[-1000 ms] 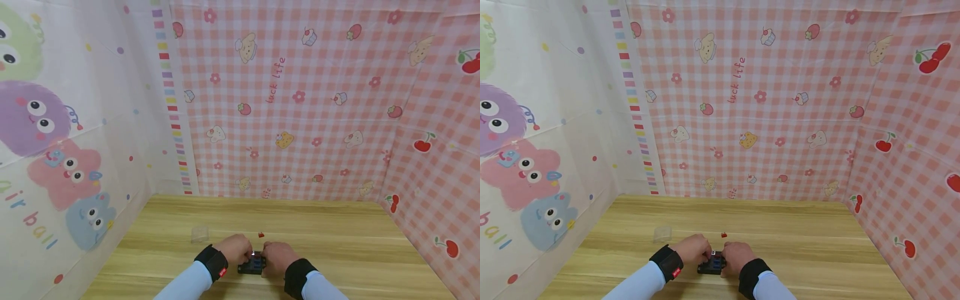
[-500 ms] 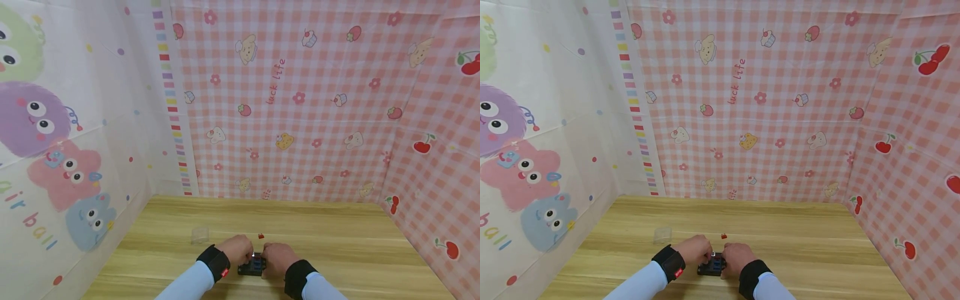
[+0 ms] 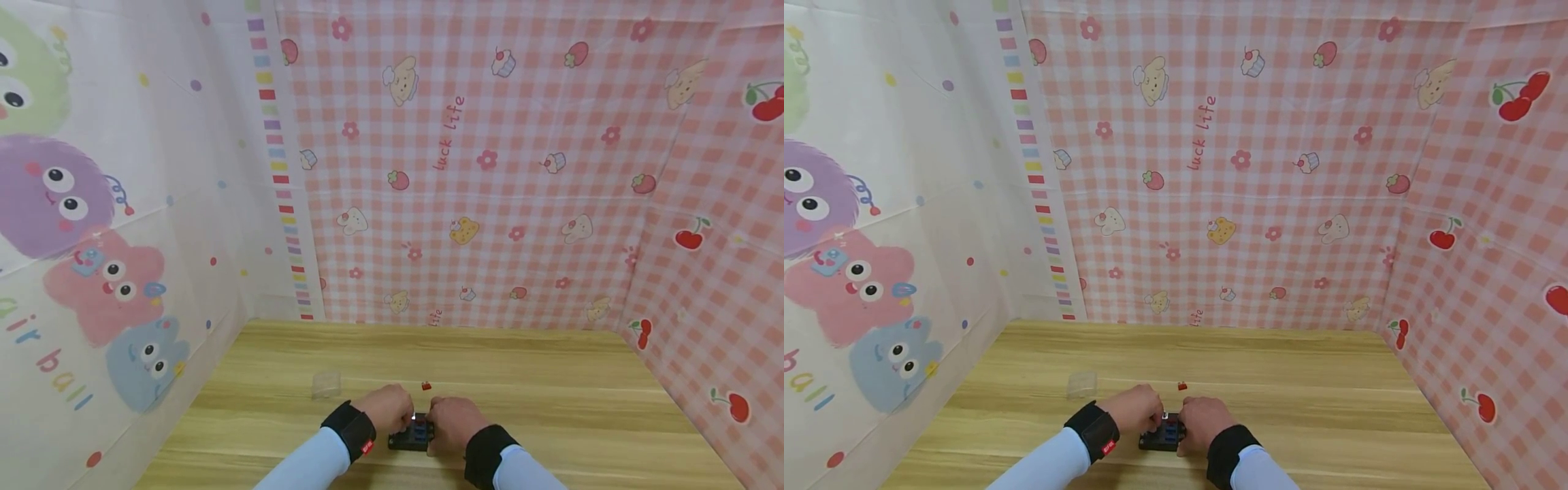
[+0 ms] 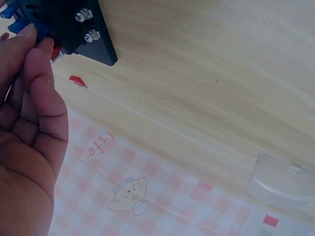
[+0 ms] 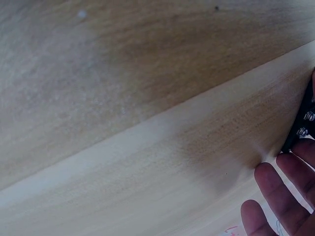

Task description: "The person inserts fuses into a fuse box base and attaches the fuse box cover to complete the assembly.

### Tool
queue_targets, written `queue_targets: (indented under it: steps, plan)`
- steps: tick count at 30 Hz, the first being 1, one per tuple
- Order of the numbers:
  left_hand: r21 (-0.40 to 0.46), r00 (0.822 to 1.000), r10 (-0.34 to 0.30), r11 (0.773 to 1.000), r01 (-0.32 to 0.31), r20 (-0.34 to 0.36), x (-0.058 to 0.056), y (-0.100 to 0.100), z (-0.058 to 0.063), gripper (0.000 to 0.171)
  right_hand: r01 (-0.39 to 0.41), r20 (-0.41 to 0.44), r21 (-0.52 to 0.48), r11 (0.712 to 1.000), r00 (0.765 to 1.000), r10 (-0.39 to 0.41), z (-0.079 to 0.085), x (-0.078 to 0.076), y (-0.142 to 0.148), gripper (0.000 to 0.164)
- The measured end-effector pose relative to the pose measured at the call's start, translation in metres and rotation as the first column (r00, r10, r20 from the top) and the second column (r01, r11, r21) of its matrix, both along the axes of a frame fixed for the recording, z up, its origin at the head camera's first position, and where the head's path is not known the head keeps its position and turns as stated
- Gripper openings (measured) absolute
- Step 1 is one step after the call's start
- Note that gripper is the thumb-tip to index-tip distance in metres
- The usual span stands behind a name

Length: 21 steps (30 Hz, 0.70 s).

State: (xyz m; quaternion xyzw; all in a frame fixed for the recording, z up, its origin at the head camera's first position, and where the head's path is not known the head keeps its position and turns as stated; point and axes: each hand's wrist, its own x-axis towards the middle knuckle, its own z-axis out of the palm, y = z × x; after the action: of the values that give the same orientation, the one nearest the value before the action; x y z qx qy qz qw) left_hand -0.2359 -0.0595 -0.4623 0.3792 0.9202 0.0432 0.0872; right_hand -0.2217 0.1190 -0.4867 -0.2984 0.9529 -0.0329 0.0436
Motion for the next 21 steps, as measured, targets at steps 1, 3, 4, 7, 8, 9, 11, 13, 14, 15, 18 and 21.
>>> queue_targets:
  steps: [1, 3, 4, 7, 8, 9, 11, 13, 14, 15, 18, 21]
  plan:
    - [-0.002, 1.000, -0.006, 1.000, 0.006, -0.007, -0.0004, 0.0003, -0.0006, 0.013, -0.001, -0.002, 0.001, 1.000, 1.000, 0.001, -0.0002, -0.0001, 0.0001, 0.038]
    - [-0.008, 0.999, -0.017, 1.000, 0.017, -0.028, -0.0011, 0.0008, -0.0021, 0.015, -0.003, -0.005, 0.007, 1.000, 1.000, 0.003, -0.0012, -0.0004, 0.0003, 0.038]
    - [-0.010, 0.999, -0.022, 1.000, 0.022, -0.037, -0.0015, 0.0011, -0.0030, 0.016, -0.003, -0.006, 0.009, 1.000, 1.000, 0.003, -0.0015, -0.0004, 0.0005, 0.038]
    - [-0.008, 0.999, -0.018, 1.000, 0.017, -0.036, -0.0026, 0.0012, -0.0053, 0.018, -0.002, -0.001, 0.006, 1.000, 1.000, 0.002, -0.0015, -0.0003, 0.0008, 0.038]
    - [-0.006, 0.999, -0.015, 1.000, 0.015, -0.030, -0.0027, 0.0010, -0.0056, 0.018, -0.001, 0.000, 0.006, 1.000, 1.000, 0.001, -0.0015, -0.0003, 0.0008, 0.038]
    - [-0.004, 1.000, -0.011, 1.000, 0.011, -0.021, -0.0029, 0.0009, -0.0059, 0.017, 0.000, 0.002, 0.004, 1.000, 1.000, 0.000, -0.0014, -0.0002, 0.0008, 0.038]
    - [-0.001, 1.000, -0.003, 1.000, 0.003, -0.003, -0.0030, 0.0006, -0.0061, 0.016, 0.002, 0.006, 0.002, 1.000, 1.000, -0.002, -0.0010, 0.0001, 0.0006, 0.039]
    - [-0.002, 1.000, 0.004, 1.000, -0.004, 0.018, -0.0029, 0.0006, -0.0054, 0.015, 0.004, 0.008, 0.006, 1.000, 1.000, -0.004, -0.0008, 0.0000, 0.0004, 0.039]
    - [-0.005, 1.000, 0.005, 1.000, -0.005, 0.022, -0.0028, 0.0007, -0.0047, 0.014, 0.005, 0.008, 0.009, 1.000, 1.000, -0.005, -0.0007, -0.0001, 0.0003, 0.038]
    - [-0.012, 1.000, 0.004, 1.000, -0.004, 0.020, -0.0028, 0.0012, -0.0043, 0.014, 0.007, 0.011, 0.010, 1.000, 1.000, -0.008, -0.0006, -0.0002, 0.0001, 0.038]
    - [-0.039, 1.000, -0.006, 0.999, 0.006, -0.011, -0.0029, 0.0027, -0.0036, 0.014, 0.013, 0.015, 0.019, 1.000, 1.000, -0.013, -0.0003, -0.0010, -0.0002, 0.038]
    - [-0.061, 0.999, -0.017, 0.998, 0.014, -0.047, -0.0020, 0.0043, -0.0031, 0.015, 0.019, 0.017, 0.025, 1.000, 1.000, -0.019, -0.0003, -0.0017, -0.0005, 0.039]
